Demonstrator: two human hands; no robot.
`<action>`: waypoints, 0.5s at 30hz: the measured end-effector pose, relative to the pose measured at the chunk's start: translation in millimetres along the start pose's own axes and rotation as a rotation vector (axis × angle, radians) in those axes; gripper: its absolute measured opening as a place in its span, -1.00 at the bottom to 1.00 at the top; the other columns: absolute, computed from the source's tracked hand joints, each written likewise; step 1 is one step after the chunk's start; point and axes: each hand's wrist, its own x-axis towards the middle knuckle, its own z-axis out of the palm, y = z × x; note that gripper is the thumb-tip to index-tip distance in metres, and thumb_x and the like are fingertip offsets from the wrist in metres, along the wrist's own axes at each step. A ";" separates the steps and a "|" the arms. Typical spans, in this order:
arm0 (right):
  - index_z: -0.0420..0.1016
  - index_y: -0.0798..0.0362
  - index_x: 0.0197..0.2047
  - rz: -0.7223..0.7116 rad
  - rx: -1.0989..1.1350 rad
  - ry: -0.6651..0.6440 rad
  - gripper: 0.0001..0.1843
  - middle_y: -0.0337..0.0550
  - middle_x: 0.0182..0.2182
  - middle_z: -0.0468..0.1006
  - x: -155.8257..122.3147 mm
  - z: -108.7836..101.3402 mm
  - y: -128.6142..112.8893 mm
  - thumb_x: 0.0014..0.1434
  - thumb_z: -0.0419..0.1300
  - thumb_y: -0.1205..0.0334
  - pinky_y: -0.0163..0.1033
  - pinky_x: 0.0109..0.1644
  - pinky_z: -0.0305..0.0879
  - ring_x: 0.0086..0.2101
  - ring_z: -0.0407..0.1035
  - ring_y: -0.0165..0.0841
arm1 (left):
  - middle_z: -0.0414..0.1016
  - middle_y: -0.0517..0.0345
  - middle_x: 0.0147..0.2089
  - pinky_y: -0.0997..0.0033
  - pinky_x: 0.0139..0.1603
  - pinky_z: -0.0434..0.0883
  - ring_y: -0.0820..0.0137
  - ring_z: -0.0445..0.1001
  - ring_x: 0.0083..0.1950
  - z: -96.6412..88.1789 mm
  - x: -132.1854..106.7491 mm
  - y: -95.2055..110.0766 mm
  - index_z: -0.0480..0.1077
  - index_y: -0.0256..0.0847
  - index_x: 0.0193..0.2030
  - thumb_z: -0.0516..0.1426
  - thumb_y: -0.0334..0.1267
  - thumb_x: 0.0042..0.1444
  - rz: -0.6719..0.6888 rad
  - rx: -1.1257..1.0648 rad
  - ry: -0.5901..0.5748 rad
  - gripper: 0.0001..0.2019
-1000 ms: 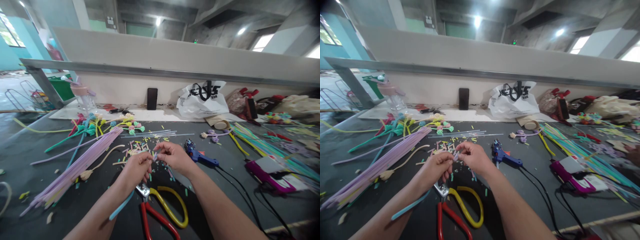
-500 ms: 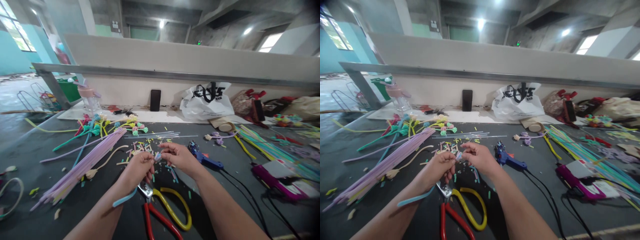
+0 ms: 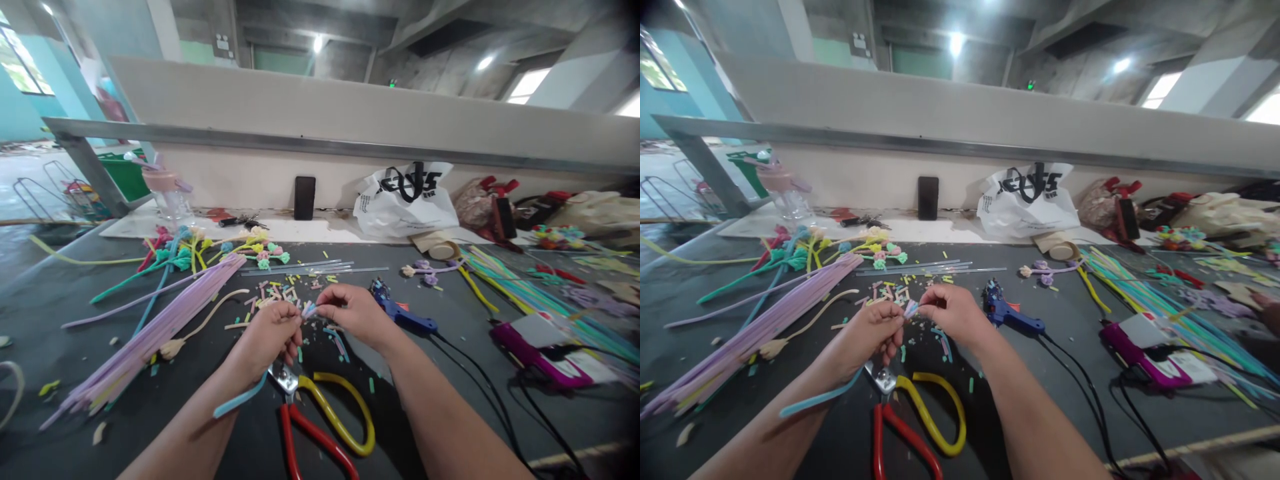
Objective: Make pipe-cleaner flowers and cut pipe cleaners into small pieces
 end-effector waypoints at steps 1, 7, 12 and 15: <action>0.48 0.07 -0.48 0.010 -0.003 -0.007 -0.94 -0.25 -0.55 0.47 -0.1 -0.1 -0.8 -0.07 0.21 0.26 -0.34 -0.39 0.19 -0.48 0.29 -0.42 | 0.30 0.33 -0.65 0.64 -0.75 0.23 0.59 0.25 -0.72 -0.2 0.2 -0.6 0.26 -0.23 -0.43 0.03 -0.25 0.00 0.003 0.004 -0.004 -0.90; 0.48 0.06 -0.54 0.022 -0.010 -0.028 -0.90 -0.27 -0.60 0.43 0.2 2.3 -2.3 -0.05 0.19 0.26 -0.35 -0.44 0.15 -0.53 0.25 -0.44 | 0.30 0.33 -0.66 0.64 -0.75 0.23 0.59 0.24 -0.74 -1.1 1.1 -5.7 0.26 -0.22 -0.42 0.03 -0.23 0.00 0.005 0.039 -0.003 -0.89; 0.46 0.07 -0.55 0.000 -0.036 -0.023 -0.90 -0.29 -0.61 0.41 0.5 2.9 -1.1 -0.04 0.17 0.29 -0.36 -0.42 0.14 -0.52 0.24 -0.44 | 0.29 0.35 -0.65 0.64 -0.75 0.24 0.58 0.25 -0.72 -0.2 -0.1 -4.8 0.25 -0.21 -0.41 0.03 -0.25 -0.01 0.000 0.050 -0.002 -0.92; 0.45 0.08 -0.54 -0.012 -0.046 -0.015 -0.89 -0.29 -0.61 0.40 0.5 3.7 1.2 -0.03 0.16 0.28 -0.36 -0.42 0.13 -0.52 0.23 -0.44 | 0.29 0.35 -0.66 0.63 -0.76 0.24 0.58 0.24 -0.73 0.4 -0.3 -2.5 0.24 -0.21 -0.41 0.03 -0.26 -0.01 -0.005 0.047 -0.006 -0.92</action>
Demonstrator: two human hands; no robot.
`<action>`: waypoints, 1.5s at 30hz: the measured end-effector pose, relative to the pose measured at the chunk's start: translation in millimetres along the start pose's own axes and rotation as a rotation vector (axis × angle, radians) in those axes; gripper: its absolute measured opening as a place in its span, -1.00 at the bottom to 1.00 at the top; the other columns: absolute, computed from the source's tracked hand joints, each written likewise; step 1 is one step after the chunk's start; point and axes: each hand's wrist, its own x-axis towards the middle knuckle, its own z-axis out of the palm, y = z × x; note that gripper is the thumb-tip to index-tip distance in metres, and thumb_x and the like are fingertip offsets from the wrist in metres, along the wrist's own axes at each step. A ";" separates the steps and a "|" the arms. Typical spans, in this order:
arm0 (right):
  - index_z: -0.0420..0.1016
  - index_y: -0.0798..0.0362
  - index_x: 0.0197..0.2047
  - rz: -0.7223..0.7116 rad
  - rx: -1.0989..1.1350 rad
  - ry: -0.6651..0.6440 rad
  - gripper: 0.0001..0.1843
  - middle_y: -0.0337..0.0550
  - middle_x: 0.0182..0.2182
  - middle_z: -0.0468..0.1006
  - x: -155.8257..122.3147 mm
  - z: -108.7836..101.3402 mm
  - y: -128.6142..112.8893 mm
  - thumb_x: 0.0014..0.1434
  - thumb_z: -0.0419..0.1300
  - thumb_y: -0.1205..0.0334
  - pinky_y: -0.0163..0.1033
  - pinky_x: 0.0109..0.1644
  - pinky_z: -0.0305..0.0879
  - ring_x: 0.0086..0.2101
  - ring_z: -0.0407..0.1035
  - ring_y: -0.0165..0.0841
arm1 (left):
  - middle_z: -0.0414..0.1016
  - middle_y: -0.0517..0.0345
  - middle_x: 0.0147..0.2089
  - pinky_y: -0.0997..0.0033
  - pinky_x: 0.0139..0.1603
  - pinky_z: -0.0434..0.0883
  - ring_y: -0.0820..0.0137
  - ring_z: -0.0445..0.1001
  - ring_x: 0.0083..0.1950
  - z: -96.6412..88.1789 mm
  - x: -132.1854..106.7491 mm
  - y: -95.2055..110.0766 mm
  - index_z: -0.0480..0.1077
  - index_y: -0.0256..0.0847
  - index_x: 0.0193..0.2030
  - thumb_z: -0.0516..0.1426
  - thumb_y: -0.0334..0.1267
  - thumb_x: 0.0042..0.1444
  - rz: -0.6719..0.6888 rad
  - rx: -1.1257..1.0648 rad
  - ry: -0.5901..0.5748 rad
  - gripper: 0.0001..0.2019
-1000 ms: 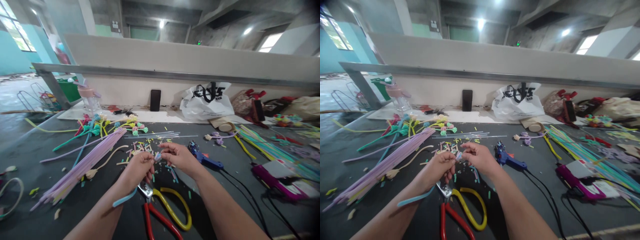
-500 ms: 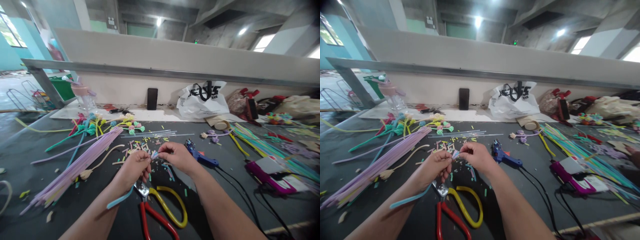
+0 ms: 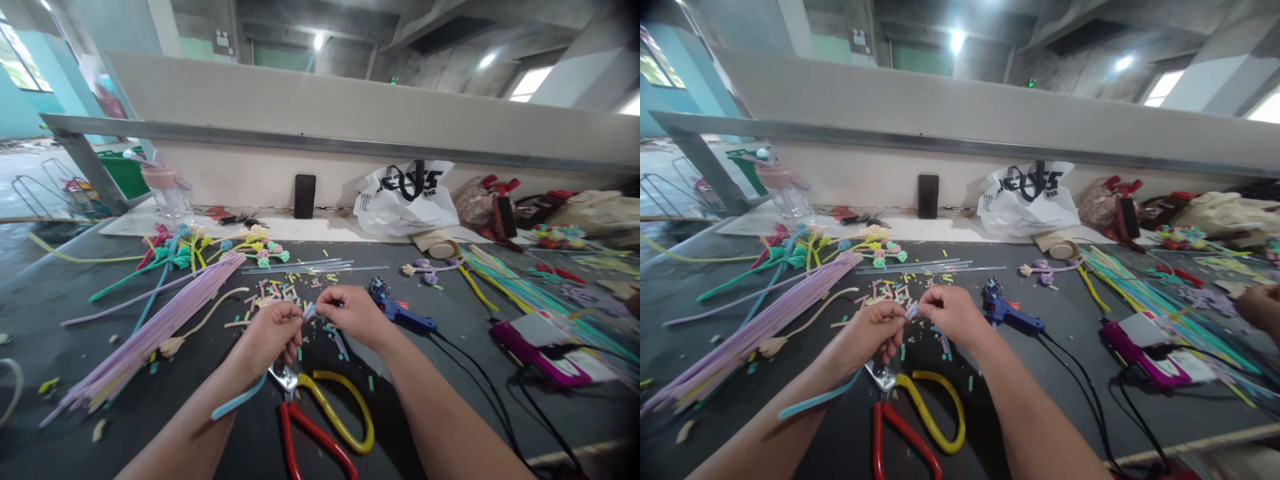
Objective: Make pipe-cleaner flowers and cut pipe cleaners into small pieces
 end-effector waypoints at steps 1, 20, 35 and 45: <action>0.45 0.08 -0.53 -0.004 0.000 0.001 -0.89 -0.29 -0.61 0.40 0.0 0.5 0.7 -0.02 0.16 0.27 -0.36 -0.42 0.13 -0.52 0.22 -0.44 | 0.28 0.35 -0.67 0.63 -0.76 0.24 0.58 0.24 -0.73 0.0 0.2 0.5 0.24 -0.21 -0.41 0.03 -0.26 -0.02 -0.001 -0.002 0.000 -0.92; 0.47 0.09 -0.52 0.018 -0.006 0.042 -0.90 -0.31 -0.63 0.38 0.0 10.9 3.7 -0.03 0.16 0.30 -0.40 -0.47 0.10 -0.55 0.20 -0.48 | 0.29 0.37 -0.69 0.65 -0.78 0.20 0.58 0.23 -0.75 -0.1 0.0 -2.7 0.26 -0.22 -0.39 0.07 -0.25 -0.11 -0.011 -0.026 0.008 -0.87; 0.49 0.09 -0.32 0.015 0.151 0.065 -0.81 -0.22 -0.48 0.49 2.5 4.2 10.8 0.04 0.13 0.19 -0.35 -0.37 0.22 -0.47 0.30 -0.42 | 0.28 0.37 -0.72 0.67 -0.79 0.15 0.60 0.22 -0.78 -1.3 -1.4 6.5 0.21 -0.22 -0.49 0.14 -0.12 -0.13 -0.087 -0.098 0.014 -0.77; 0.48 0.07 -0.26 -0.015 0.198 0.068 -0.80 -0.20 -0.43 0.49 1.0 3.7 10.6 0.09 0.08 0.22 -0.34 -0.39 0.20 -0.51 0.26 -0.45 | 0.31 0.34 -0.67 0.67 -0.78 0.19 0.60 0.22 -0.75 0.4 -1.1 4.6 0.20 -0.21 -0.46 0.12 -0.14 -0.08 -0.062 -0.123 -0.003 -0.79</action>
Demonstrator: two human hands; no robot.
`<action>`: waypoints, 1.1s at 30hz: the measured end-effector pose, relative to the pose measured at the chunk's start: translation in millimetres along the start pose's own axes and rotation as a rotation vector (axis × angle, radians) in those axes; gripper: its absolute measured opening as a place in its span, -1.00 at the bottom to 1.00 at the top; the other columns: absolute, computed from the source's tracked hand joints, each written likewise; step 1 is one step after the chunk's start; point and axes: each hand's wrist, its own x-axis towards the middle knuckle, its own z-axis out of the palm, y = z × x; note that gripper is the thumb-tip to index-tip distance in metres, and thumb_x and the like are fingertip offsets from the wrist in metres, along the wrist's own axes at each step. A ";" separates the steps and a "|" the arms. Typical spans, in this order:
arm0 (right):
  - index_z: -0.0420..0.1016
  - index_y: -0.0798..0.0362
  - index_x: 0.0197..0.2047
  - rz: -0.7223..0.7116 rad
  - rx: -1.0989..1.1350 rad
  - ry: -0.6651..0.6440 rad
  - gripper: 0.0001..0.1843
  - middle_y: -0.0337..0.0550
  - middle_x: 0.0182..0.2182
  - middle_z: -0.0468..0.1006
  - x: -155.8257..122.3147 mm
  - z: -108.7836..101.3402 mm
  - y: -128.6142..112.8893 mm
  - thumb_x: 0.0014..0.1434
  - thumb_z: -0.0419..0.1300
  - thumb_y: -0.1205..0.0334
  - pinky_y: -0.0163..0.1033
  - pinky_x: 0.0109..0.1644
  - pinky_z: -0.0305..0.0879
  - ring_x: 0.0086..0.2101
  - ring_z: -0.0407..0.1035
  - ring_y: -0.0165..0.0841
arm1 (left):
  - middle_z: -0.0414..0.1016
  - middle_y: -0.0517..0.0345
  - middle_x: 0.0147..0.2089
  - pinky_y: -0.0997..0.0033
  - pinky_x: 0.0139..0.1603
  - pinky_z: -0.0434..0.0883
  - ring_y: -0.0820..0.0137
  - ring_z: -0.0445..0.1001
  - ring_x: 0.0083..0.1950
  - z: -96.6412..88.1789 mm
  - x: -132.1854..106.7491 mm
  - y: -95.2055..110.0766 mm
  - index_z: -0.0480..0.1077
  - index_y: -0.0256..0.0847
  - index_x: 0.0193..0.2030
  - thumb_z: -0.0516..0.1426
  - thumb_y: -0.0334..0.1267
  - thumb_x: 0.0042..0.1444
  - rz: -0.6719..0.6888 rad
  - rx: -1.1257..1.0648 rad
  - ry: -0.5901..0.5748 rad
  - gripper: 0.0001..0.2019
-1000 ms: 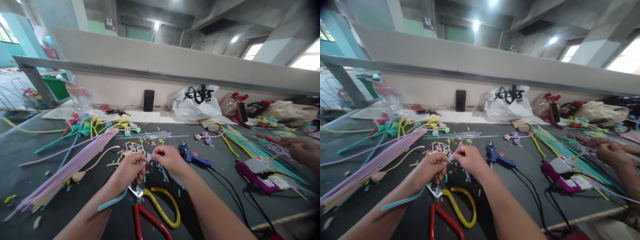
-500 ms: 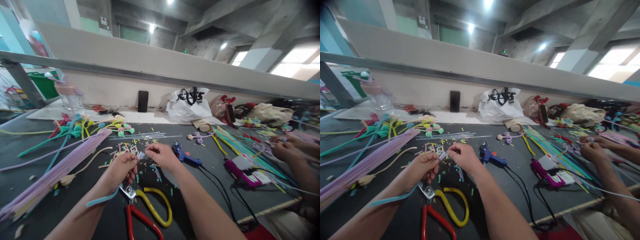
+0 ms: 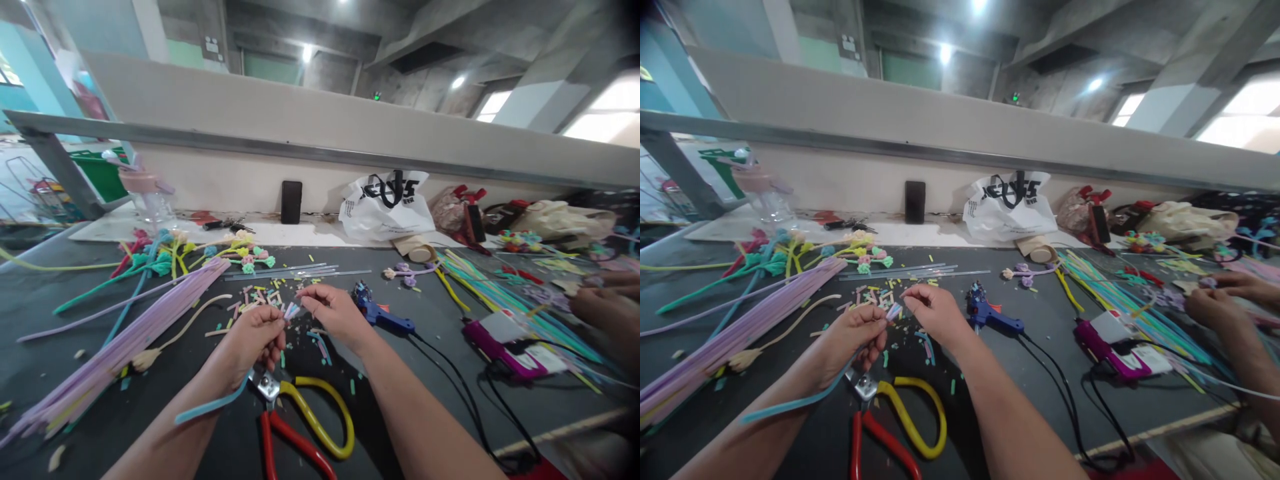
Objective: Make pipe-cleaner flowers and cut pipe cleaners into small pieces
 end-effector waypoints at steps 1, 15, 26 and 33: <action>0.48 0.07 -0.26 -0.011 -0.001 -0.006 -0.80 -0.21 -0.43 0.49 -0.3 0.5 0.2 0.09 0.08 0.22 -0.34 -0.38 0.20 -0.50 0.27 -0.45 | 0.31 0.34 -0.67 0.67 -0.78 0.19 0.60 0.22 -0.74 -0.2 0.0 -0.5 0.20 -0.21 -0.46 0.11 -0.14 -0.07 0.006 0.001 0.003 -0.80; 0.49 0.07 -0.24 -0.035 -0.030 -0.023 -0.80 -0.19 -0.39 0.52 0.5 3.0 0.6 0.10 0.09 0.23 -0.31 -0.30 0.23 -0.42 0.33 -0.40 | 0.31 0.34 -0.65 0.66 -0.75 0.21 0.60 0.23 -0.71 -2.7 1.4 -3.7 0.22 -0.22 -0.43 0.09 -0.18 -0.02 0.043 -0.003 -0.019 -0.84; 0.49 0.06 -0.21 -0.061 0.002 -0.024 -0.77 -0.16 -0.34 0.53 0.6 2.7 2.2 0.13 0.07 0.19 -0.28 -0.26 0.26 -0.35 0.37 -0.36 | 0.31 0.34 -0.64 0.65 -0.75 0.23 0.60 0.23 -0.71 -1.7 1.6 -2.6 0.24 -0.22 -0.42 0.08 -0.18 -0.01 0.064 -0.010 -0.018 -0.84; 0.47 0.06 -0.16 -0.201 -0.028 -0.085 -0.78 -0.10 -0.21 0.50 -0.8 -6.0 -5.8 0.13 0.11 0.23 -0.21 -0.08 0.24 -0.18 0.36 -0.30 | 0.30 0.34 -0.65 0.64 -0.75 0.23 0.58 0.24 -0.72 -0.3 0.5 -2.9 0.24 -0.21 -0.40 0.09 -0.16 -0.03 0.090 -0.009 -0.001 -0.84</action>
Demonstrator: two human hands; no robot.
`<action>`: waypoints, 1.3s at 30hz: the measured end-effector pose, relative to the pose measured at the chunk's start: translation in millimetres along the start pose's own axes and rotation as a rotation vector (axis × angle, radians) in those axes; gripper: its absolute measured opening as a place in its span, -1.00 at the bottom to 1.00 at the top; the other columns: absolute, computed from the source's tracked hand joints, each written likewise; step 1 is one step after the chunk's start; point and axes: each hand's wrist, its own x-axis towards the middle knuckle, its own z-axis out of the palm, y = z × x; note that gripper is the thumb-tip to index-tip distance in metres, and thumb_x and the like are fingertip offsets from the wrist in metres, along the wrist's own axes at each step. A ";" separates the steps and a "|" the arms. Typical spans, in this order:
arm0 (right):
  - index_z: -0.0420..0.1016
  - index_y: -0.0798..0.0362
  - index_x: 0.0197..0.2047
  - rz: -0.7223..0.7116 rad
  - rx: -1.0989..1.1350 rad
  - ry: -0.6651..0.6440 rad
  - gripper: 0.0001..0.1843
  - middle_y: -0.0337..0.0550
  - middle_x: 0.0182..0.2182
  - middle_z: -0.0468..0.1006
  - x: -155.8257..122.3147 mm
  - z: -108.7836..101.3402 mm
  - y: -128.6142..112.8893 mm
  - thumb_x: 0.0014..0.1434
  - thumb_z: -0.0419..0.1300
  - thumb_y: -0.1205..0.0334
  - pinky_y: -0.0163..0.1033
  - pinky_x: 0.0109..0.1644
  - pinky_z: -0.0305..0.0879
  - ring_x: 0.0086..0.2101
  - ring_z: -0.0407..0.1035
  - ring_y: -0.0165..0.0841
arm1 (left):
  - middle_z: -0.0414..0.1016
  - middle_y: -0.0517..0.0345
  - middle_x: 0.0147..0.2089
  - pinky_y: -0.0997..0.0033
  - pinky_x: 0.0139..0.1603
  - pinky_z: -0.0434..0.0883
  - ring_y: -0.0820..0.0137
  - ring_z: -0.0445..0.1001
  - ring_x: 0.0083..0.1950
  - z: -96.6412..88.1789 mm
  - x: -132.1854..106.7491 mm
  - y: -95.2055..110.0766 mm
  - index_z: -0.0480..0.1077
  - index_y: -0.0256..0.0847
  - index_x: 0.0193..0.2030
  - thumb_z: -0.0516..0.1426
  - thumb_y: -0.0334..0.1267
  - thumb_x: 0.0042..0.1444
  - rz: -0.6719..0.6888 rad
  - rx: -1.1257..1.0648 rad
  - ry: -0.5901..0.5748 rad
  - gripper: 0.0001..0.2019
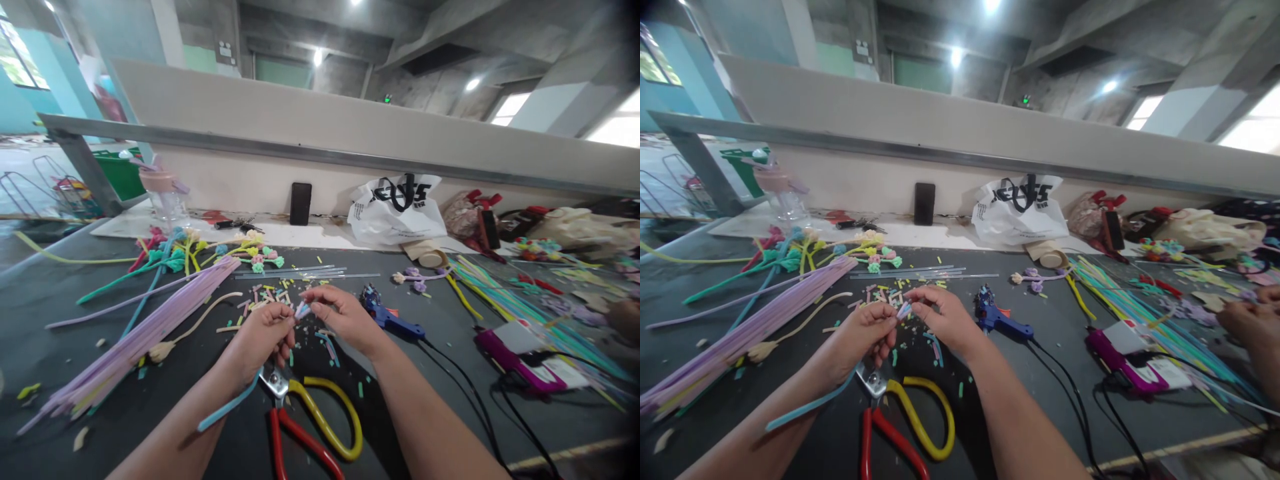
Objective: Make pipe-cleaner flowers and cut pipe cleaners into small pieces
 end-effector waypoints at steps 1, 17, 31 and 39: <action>0.47 0.05 -0.15 -0.021 -0.007 -0.012 -0.77 -0.10 -0.20 0.49 0.0 -0.9 -1.1 0.11 0.13 0.23 -0.21 -0.08 0.24 -0.17 0.35 -0.30 | 0.30 0.33 -0.65 0.64 -0.75 0.22 0.58 0.24 -0.71 0.2 -0.2 0.0 0.24 -0.21 -0.40 0.09 -0.17 -0.03 0.000 0.009 0.006 -0.84; 0.50 0.06 -0.30 -0.049 -0.064 -0.046 -0.87 -0.13 -0.32 0.50 2.7 -0.5 -0.2 0.05 0.20 0.23 -0.24 -0.14 0.24 -0.26 0.36 -0.31 | 0.29 0.34 -0.68 0.65 -0.78 0.23 0.59 0.24 -0.75 0.3 3.3 -1.1 0.26 -0.22 -0.44 0.05 -0.25 -0.03 0.022 0.019 -0.018 -0.91; 0.44 0.07 -0.11 -0.002 -0.010 -0.050 -0.68 -0.14 -0.32 0.46 1.1 -1.2 2.7 0.02 0.23 0.26 -0.23 -0.21 0.29 -0.32 0.35 -0.34 | 0.29 0.33 -0.67 0.64 -0.77 0.22 0.59 0.24 -0.75 -0.7 6.1 -3.9 0.26 -0.23 -0.42 0.08 -0.18 -0.03 0.025 -0.018 -0.029 -0.85; 0.43 0.05 -0.06 0.018 -0.005 -0.025 -0.62 -0.12 -0.26 0.48 1.8 -1.1 4.9 -0.01 0.23 0.28 -0.20 -0.17 0.28 -0.31 0.34 -0.33 | 0.30 0.31 -0.62 0.63 -0.73 0.23 0.58 0.26 -0.69 -1.3 1.3 0.9 0.26 -0.22 -0.44 0.06 -0.21 -0.01 0.067 -0.057 -0.019 -0.87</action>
